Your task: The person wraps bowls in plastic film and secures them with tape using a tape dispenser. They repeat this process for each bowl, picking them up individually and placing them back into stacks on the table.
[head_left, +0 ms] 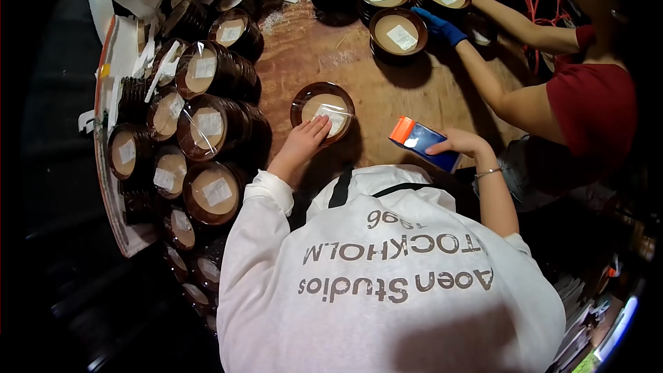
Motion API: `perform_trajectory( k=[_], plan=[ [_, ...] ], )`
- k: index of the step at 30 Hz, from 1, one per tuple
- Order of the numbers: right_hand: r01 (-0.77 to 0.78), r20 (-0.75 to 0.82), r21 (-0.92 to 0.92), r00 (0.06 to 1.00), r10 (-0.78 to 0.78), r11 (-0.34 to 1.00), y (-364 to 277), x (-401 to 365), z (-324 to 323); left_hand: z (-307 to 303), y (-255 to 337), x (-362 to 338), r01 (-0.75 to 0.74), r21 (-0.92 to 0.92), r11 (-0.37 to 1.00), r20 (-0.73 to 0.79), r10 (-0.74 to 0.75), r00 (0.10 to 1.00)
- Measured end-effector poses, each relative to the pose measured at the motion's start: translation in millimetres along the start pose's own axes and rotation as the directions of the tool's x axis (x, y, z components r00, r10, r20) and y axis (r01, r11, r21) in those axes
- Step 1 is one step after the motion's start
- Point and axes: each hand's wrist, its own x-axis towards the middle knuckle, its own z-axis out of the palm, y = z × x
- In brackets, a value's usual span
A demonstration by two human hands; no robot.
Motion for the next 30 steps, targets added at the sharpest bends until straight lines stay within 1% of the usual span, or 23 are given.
perform_trajectory(
  k=[1, 2, 3, 5, 6, 7, 9, 10, 11, 12, 14, 16, 17, 19, 21, 22, 23, 24, 25, 26, 27, 29, 30],
  plan=[
    [0.041, -0.024, 0.030, 0.999, -0.040, 0.999, -7.2, -10.8, 0.1, -0.8, 1.1, -1.2, 0.001, -0.001, 1.000, 0.009, -0.001, 1.000],
    [-0.097, 0.024, -0.014, 0.995, 0.097, 0.995, -17.3, -19.3, 0.0, -1.8, 1.6, -2.2, 0.004, -0.005, 1.000, 0.012, -0.004, 1.000],
    [-0.102, 0.028, -0.012, 0.994, 0.102, 0.995, -13.7, -21.4, 3.5, -2.8, 2.1, -2.6, -0.001, -0.007, 1.000, 0.014, 0.001, 1.000],
    [-0.134, 0.103, 0.095, 0.987, 0.124, 0.986, -3.9, -27.8, 5.7, -3.5, -0.3, 1.5, -0.002, -0.003, 1.000, 0.003, 0.002, 1.000],
    [-0.138, 0.066, 0.072, 0.989, 0.133, 0.988, 5.5, -29.7, 5.2, -3.4, 0.0, 0.5, -0.003, -0.016, 1.000, -0.005, 0.002, 1.000],
    [-0.093, -0.030, -0.058, 0.995, 0.092, 0.994, 14.5, -26.6, 4.7, -4.4, 0.3, -0.2, -0.004, -0.030, 1.000, -0.011, 0.003, 1.000],
    [-0.149, -0.070, -0.142, 0.988, 0.140, 0.979, 11.6, -16.6, 7.5, -9.5, -0.9, 1.4, 0.008, -0.036, 0.999, 0.008, -0.007, 1.000],
    [-0.054, -0.072, -0.163, 0.996, 0.043, 0.985, 15.0, 2.4, 12.4, -10.6, 0.8, 1.6, 0.012, -0.042, 0.999, 0.027, -0.010, 1.000],
    [-0.149, -0.080, -0.285, 0.988, 0.132, 0.947, 12.0, 22.0, 12.4, -10.1, 2.9, 1.0, 0.010, -0.044, 0.999, 0.029, -0.008, 1.000],
    [-0.182, -0.114, -0.299, 0.981, 0.154, 0.937, 10.3, 40.3, 15.9, -10.3, 3.3, 0.9, 0.000, -0.048, 0.999, 0.019, 0.001, 1.000],
    [-0.132, -0.102, -0.269, 0.989, 0.108, 0.954, 6.3, 71.5, 25.9, -13.2, 3.7, 2.4, -0.008, -0.045, 0.999, 0.004, 0.008, 1.000],
    [-0.105, -0.082, -0.278, 0.993, 0.085, 0.955, -21.7, 80.3, 37.1, -22.8, 12.9, 3.7, 0.128, -0.175, 0.976, 0.178, -0.096, 0.979],
    [-0.083, -0.061, -0.283, 0.996, 0.068, 0.956, -32.7, 83.9, 40.8, -27.2, 25.0, 5.5, 0.081, -0.154, 0.985, 0.159, -0.056, 0.986],
    [-0.123, -0.040, -0.282, 0.992, 0.116, 0.951, -34.8, 110.9, 44.1, -8.7, 46.6, 18.7, -0.116, 0.016, 0.993, -0.061, 0.117, 0.991],
    [-0.164, -0.019, -0.279, 0.986, 0.165, 0.946, -44.1, 126.9, 49.8, 0.5, 70.0, 39.1, -0.135, 0.396, 0.908, 0.106, 0.101, 0.989],
    [-0.171, 0.012, -0.333, 0.983, 0.185, 0.927, -50.9, 130.7, 52.8, 5.1, 79.6, 46.8, -0.214, 0.510, 0.833, 0.331, 0.040, 0.943],
    [-0.174, 0.038, -0.390, 0.978, 0.205, 0.904, -58.6, 134.2, 53.5, 7.8, 85.0, 53.0, -0.207, 0.514, 0.833, 0.323, 0.035, 0.946],
    [-0.227, 0.005, -0.403, 0.968, 0.250, 0.887, -60.1, 140.3, 55.7, 11.0, 90.3, 56.9, -0.284, 0.587, 0.758, 0.488, -0.052, 0.871],
    [-0.229, 0.003, -0.408, 0.968, 0.253, 0.884, -63.1, 141.9, 56.4, 16.2, 94.8, 59.9, -0.374, 0.630, 0.680, 0.624, -0.158, 0.765],
    [-0.246, 0.001, -0.431, 0.962, 0.273, 0.868, -66.5, 143.3, 56.5, 78.0, 91.1, 50.5, -0.354, 0.889, 0.290, 0.433, -0.284, 0.855],
    [-0.262, -0.003, -0.454, 0.956, 0.292, 0.852, -69.4, 144.3, 56.9, 66.9, 93.2, 52.9, -0.349, 0.890, 0.291, 0.430, -0.285, 0.857],
    [-0.240, -0.045, -0.496, 0.967, 0.251, 0.835, -73.5, 140.6, 61.8, 30.6, 100.3, 59.7, -0.458, 0.706, 0.540, 0.633, -0.190, 0.750],
    [-0.217, -0.080, -0.533, 0.975, 0.207, 0.818, -74.1, 139.6, 64.9, 35.5, 100.2, 59.8, -0.457, 0.706, 0.540, 0.631, -0.189, 0.752]
  ],
)
